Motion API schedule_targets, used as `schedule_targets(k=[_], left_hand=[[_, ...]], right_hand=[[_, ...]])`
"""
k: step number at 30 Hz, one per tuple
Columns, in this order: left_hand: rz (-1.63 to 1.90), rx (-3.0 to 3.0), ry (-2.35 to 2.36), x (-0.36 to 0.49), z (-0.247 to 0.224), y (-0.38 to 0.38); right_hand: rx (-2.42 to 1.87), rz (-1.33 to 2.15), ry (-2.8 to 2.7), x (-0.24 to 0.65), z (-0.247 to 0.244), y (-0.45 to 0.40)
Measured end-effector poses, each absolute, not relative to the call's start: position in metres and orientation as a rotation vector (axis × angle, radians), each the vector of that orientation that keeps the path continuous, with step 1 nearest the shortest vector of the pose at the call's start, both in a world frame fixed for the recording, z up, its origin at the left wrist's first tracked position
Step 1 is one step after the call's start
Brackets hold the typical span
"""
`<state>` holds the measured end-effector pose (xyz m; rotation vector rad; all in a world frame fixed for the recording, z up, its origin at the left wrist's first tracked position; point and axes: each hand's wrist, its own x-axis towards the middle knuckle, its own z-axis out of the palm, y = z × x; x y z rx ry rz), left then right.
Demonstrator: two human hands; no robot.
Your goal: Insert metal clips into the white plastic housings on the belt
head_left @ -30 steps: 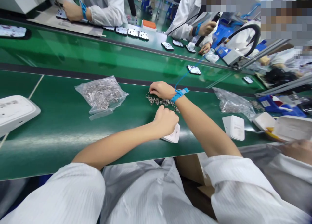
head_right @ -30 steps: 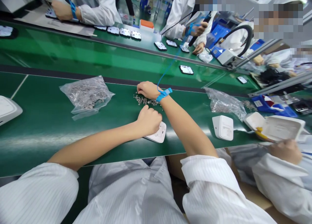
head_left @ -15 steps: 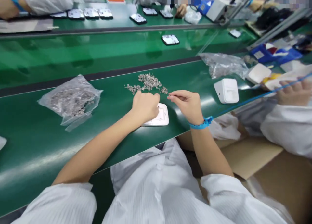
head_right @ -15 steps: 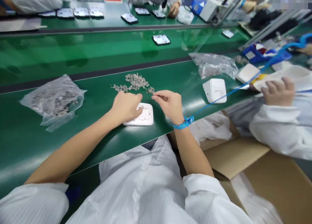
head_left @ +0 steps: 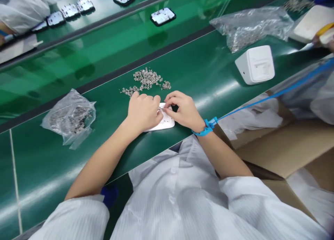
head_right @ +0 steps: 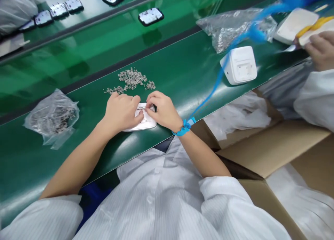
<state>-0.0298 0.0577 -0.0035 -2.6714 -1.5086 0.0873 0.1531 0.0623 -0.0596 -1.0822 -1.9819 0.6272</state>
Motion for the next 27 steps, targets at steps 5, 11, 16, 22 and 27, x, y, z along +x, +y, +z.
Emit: schedule_targets(k=[5, 11, 16, 22, 27], left_hand=[[0.125, -2.697, -1.504, -0.030, -0.002, 0.061], [0.136, -2.726, -1.537, -0.033, -0.003, 0.066], [0.152, -2.742, -1.551, -0.034, -0.003, 0.068], [0.181, -2.743, -1.586, -0.032, -0.001, 0.067], [0.191, -2.748, -1.617, -0.030, 0.000, 0.066]], right_hand=[[-1.109, 0.820, -2.008, 0.155, -0.053, 0.076], [-1.032, 0.767, -1.903, 0.161, -0.059, 0.060], [-1.011, 0.519, -1.833, 0.161, -0.070, 0.026], [-1.026, 0.453, -1.974, 0.158, -0.075, 0.023], [-1.017, 0.440, -2.015, 0.160, -0.078, 0.023]])
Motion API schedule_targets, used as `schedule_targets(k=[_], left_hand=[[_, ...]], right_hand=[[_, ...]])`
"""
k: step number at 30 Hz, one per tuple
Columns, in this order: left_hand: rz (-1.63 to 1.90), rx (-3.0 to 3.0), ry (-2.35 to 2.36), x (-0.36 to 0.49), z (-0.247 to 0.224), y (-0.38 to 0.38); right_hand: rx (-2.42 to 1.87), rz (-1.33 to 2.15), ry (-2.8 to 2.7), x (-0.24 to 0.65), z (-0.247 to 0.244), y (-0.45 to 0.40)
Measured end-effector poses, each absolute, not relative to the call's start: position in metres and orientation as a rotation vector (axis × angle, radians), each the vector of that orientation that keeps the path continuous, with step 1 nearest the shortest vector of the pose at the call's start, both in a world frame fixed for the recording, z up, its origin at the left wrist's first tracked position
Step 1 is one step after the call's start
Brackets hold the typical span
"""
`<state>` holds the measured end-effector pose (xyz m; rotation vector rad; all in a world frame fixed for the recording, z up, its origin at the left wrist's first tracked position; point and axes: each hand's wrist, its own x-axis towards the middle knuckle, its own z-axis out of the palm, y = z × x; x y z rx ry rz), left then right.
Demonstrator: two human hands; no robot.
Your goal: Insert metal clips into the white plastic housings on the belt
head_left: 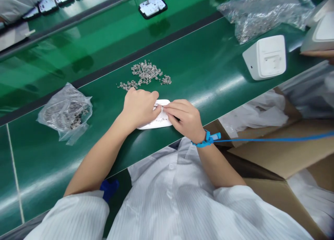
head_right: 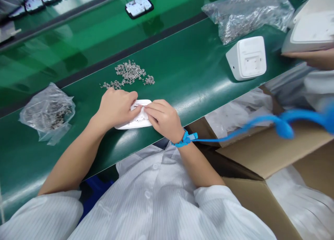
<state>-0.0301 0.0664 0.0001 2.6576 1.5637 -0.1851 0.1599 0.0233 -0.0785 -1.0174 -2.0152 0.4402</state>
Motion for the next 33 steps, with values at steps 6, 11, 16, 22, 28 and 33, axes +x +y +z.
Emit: schedule_targets(k=[6, 11, 16, 22, 28, 33], left_hand=[[-0.218, 2.640, 1.564, -0.0287, 0.0018, 0.0669], [-0.206, 2.652, 1.564, -0.0299, 0.0003, 0.0677], [-0.212, 2.680, 1.578, -0.0308, -0.0014, 0.0667], [-0.193, 2.664, 1.563, -0.0306, -0.0010, 0.0663], [-0.176, 2.673, 1.576, -0.0289, -0.0003, 0.0639], [-0.128, 2.726, 1.579, -0.0284, -0.0025, 0.0619]], right_hand=[[-0.955, 0.371, -2.134, 0.1597, -0.0770, 0.0231], [-0.978, 0.302, -2.082, 0.1585, -0.0803, 0.0209], [-1.007, 0.325, -2.065, 0.1585, -0.0837, 0.0192], [-0.973, 0.257, -2.106, 0.1592, -0.0813, 0.0210], [-0.952, 0.261, -2.213, 0.1560, -0.0761, 0.0200], [-1.050, 0.384, -1.971, 0.1568, -0.0752, 0.0230]])
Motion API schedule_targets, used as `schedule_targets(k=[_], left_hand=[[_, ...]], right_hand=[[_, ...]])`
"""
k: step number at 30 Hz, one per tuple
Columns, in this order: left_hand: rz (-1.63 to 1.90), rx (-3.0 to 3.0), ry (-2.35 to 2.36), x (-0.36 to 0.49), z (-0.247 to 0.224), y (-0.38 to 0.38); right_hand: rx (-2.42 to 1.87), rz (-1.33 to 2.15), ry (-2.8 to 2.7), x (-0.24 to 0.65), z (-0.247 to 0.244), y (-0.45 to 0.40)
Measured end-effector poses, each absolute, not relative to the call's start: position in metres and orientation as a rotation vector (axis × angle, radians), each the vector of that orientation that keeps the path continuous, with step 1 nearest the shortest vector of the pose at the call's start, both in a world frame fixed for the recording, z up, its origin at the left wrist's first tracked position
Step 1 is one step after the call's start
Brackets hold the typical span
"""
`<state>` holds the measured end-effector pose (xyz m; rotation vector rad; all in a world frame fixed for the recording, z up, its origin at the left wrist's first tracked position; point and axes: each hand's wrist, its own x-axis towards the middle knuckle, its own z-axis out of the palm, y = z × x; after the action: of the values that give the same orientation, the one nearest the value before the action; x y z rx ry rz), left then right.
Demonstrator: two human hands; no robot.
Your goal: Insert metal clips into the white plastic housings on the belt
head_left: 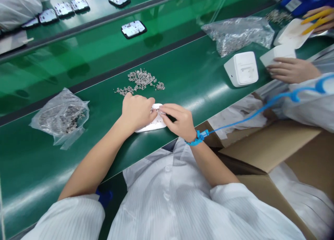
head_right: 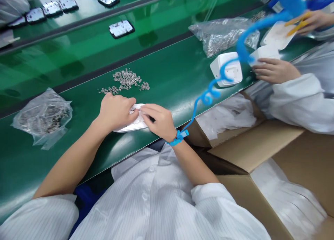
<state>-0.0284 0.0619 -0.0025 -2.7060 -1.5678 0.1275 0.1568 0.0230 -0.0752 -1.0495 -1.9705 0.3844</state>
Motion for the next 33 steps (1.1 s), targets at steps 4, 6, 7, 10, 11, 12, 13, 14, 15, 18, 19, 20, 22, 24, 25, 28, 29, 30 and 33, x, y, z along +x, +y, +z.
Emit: schedule_targets(k=[4, 6, 7, 10, 11, 12, 13, 14, 15, 18, 19, 20, 22, 24, 25, 28, 29, 30, 33], left_hand=[[0.146, -2.698, -1.542, -0.028, -0.003, 0.061], [0.165, -2.695, -1.531, -0.028, -0.002, 0.061], [0.169, -2.689, -1.529, -0.028, -0.002, 0.061], [0.157, -2.682, -1.520, -0.028, -0.003, 0.061], [0.147, -2.682, -1.517, -0.028, -0.003, 0.061], [0.138, -2.684, -1.515, -0.028, -0.004, 0.061], [0.132, -2.687, -1.515, -0.028, -0.004, 0.061], [0.130, -2.689, -1.516, -0.028, -0.004, 0.061], [0.130, -2.688, -1.519, -0.028, -0.004, 0.061], [0.132, -2.680, -1.523, -0.028, -0.005, 0.060], [0.133, -2.675, -1.523, -0.028, -0.005, 0.060], [0.137, -2.671, -1.525, -0.028, -0.005, 0.060], [0.151, -2.671, -1.528, -0.027, -0.005, 0.061], [0.165, -2.673, -1.525, -0.026, -0.004, 0.062], [0.166, -2.671, -1.516, -0.026, -0.004, 0.062], [0.171, -2.647, -1.452, -0.028, 0.000, 0.056], [0.175, -2.635, -1.424, -0.031, 0.001, 0.051], [0.183, -2.626, -1.394, -0.036, 0.002, 0.043], [0.184, -2.572, -1.365, -0.067, 0.003, 0.009]], right_hand=[[-1.172, 0.445, -2.018, 0.156, -0.065, 0.042], [-1.230, 0.479, -2.112, 0.152, -0.059, 0.053], [-1.262, 0.489, -2.149, 0.150, -0.056, 0.057], [-1.341, 0.464, -2.194, 0.144, -0.050, 0.064], [-1.354, 0.459, -2.194, 0.142, -0.049, 0.064], [-1.362, 0.462, -2.192, 0.142, -0.048, 0.065], [-1.364, 0.469, -2.193, 0.142, -0.048, 0.064], [-1.364, 0.477, -2.197, 0.142, -0.048, 0.064], [-1.364, 0.482, -2.200, 0.142, -0.048, 0.064], [-1.369, 0.476, -2.196, 0.144, -0.050, 0.066], [-1.370, 0.470, -2.194, 0.144, -0.051, 0.067], [-1.370, 0.464, -2.192, 0.144, -0.051, 0.067], [-1.374, 0.458, -2.189, 0.143, -0.053, 0.069], [-1.380, 0.468, -2.182, 0.143, -0.053, 0.068], [-1.364, 0.486, -2.178, 0.144, -0.054, 0.067], [-1.234, 0.567, -2.120, 0.157, -0.057, 0.067], [-1.200, 0.571, -2.076, 0.165, -0.058, 0.068], [-1.196, 0.541, -2.021, 0.176, -0.060, 0.071], [-1.388, 0.269, -1.834, 0.223, -0.064, 0.085]])
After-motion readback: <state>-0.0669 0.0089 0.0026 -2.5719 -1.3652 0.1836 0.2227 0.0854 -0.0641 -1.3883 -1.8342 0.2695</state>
